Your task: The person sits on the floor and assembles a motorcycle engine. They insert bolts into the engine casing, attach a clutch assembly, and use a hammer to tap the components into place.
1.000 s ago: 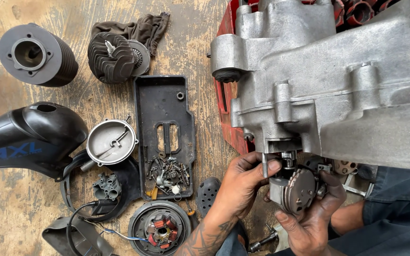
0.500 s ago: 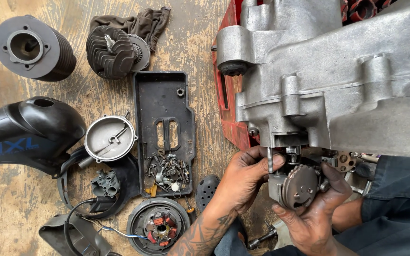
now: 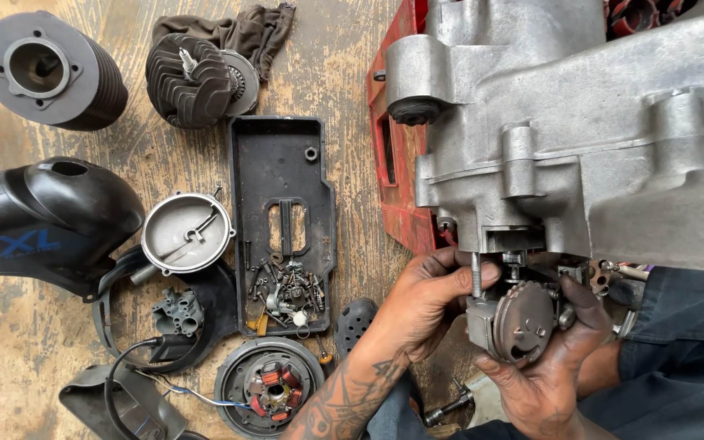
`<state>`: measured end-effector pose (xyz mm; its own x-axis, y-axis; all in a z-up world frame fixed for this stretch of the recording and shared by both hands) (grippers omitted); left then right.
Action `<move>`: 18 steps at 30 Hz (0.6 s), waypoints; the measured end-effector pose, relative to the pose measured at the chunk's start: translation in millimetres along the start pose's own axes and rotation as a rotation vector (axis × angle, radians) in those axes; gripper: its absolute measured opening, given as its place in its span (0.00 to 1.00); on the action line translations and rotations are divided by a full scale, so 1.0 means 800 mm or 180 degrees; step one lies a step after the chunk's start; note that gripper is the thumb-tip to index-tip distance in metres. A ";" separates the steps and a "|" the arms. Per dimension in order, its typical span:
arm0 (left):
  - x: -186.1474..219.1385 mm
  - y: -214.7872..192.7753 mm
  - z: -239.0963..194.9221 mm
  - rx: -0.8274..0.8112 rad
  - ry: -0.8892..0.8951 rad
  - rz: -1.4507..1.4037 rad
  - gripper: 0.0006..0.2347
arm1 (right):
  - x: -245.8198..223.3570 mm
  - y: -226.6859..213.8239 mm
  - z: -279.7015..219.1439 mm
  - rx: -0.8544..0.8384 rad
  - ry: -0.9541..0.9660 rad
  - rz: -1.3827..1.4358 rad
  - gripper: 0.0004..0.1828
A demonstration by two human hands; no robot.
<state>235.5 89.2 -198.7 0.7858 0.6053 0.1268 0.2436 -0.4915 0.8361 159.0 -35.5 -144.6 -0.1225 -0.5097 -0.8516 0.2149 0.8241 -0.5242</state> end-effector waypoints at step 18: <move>0.007 0.004 0.000 -0.0028 -0.0042 0.0135 0.11 | 0.024 -0.005 -0.007 0.0261 0.0103 0.0271 0.62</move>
<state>240.8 90.9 -195.0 0.8028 0.5758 0.1552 0.2051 -0.5110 0.8348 150.5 -47.0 -158.8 -0.1314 -0.4294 -0.8935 0.3042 0.8404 -0.4486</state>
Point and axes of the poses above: each hand's wrist, its own z-axis towards the middle knuckle, its own y-axis out of the palm, x = y × z, the point moved 2 cm from there along z, towards the middle knuckle
